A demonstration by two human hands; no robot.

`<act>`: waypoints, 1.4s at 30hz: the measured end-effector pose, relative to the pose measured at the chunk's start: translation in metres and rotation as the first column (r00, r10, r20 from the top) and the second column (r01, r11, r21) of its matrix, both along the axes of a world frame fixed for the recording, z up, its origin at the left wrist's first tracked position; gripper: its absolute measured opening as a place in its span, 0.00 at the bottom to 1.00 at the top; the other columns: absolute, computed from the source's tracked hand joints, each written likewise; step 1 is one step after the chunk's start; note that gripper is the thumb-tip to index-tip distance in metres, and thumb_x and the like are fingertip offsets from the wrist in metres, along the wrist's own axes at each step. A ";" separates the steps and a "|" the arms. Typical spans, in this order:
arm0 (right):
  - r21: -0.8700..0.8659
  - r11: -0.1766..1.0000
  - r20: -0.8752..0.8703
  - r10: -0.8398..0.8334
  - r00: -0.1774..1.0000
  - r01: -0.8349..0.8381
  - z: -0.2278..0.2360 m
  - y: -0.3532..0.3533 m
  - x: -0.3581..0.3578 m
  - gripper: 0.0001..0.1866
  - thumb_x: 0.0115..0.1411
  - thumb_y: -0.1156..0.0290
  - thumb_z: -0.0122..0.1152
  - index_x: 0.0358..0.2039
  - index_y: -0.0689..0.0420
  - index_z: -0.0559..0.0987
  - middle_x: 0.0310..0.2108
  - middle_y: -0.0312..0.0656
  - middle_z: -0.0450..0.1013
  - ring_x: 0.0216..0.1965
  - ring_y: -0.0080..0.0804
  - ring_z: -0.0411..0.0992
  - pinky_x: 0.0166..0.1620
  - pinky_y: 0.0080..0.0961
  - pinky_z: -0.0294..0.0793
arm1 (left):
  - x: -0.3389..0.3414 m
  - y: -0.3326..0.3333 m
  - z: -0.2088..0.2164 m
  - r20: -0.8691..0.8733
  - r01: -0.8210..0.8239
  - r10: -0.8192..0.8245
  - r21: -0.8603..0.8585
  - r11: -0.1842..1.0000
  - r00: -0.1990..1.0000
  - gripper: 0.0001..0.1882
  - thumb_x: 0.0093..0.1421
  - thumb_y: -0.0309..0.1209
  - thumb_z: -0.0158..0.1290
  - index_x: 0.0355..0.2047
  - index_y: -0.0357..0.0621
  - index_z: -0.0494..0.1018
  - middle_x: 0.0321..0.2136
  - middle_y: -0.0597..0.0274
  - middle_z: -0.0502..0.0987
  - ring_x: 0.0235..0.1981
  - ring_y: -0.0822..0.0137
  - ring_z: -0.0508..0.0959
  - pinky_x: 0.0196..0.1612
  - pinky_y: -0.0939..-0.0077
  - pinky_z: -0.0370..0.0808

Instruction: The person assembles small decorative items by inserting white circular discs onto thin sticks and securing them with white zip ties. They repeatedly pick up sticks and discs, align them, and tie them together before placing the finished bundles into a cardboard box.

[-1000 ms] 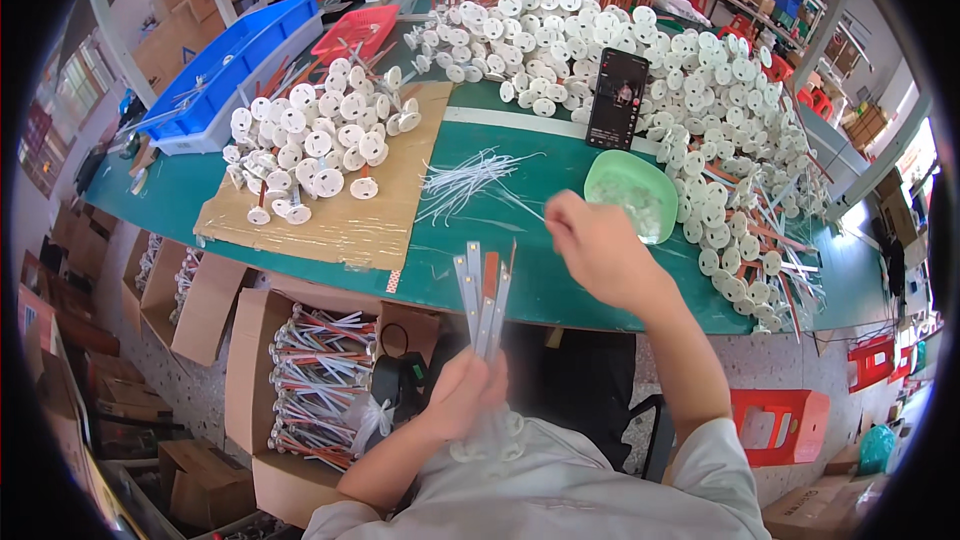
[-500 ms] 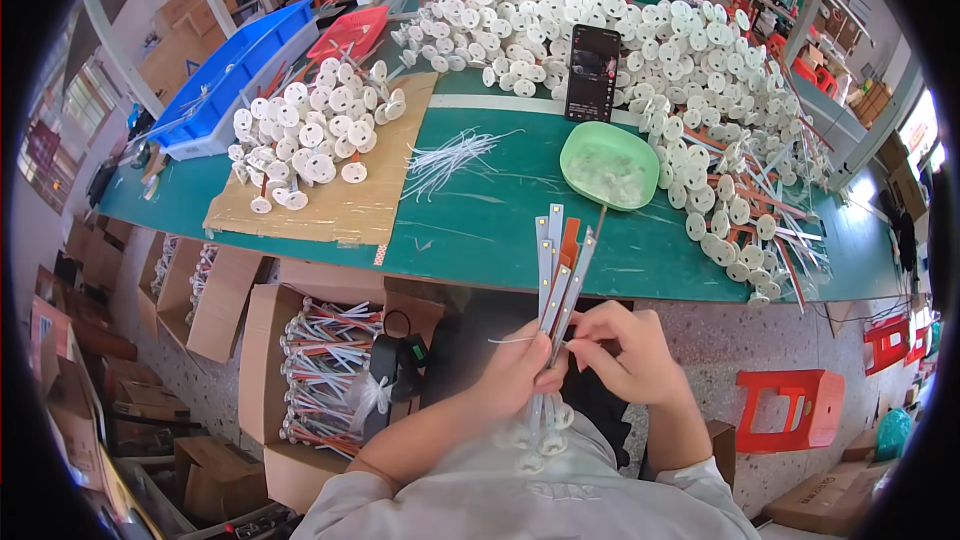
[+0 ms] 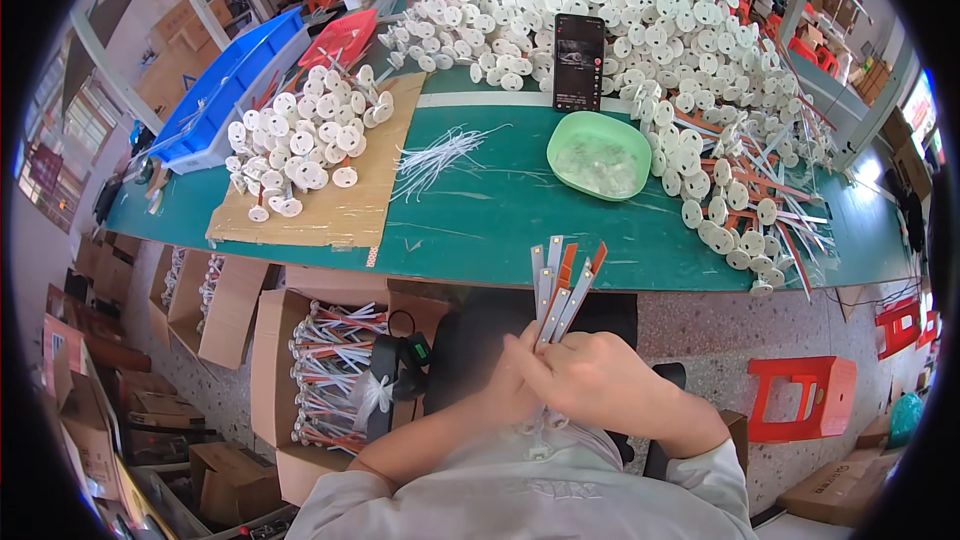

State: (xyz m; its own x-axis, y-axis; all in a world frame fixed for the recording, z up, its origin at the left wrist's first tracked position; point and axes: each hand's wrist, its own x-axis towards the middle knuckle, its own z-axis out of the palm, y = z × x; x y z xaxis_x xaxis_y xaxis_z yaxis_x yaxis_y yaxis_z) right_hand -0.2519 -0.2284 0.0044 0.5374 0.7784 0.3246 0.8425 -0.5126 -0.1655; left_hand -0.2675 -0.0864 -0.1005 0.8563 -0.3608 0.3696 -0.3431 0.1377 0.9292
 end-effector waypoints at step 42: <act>0.496 0.868 0.308 -0.158 0.938 -0.016 -0.046 -0.012 0.020 0.17 0.38 0.78 0.64 0.33 0.61 0.78 0.35 0.41 0.74 0.31 0.36 0.71 0.32 0.27 0.76 | 0.019 0.017 0.032 -0.435 -0.020 0.022 0.009 1.000 0.900 0.17 0.71 0.39 0.35 0.38 0.39 0.67 0.23 0.72 0.67 0.22 0.83 0.62 0.24 0.86 0.60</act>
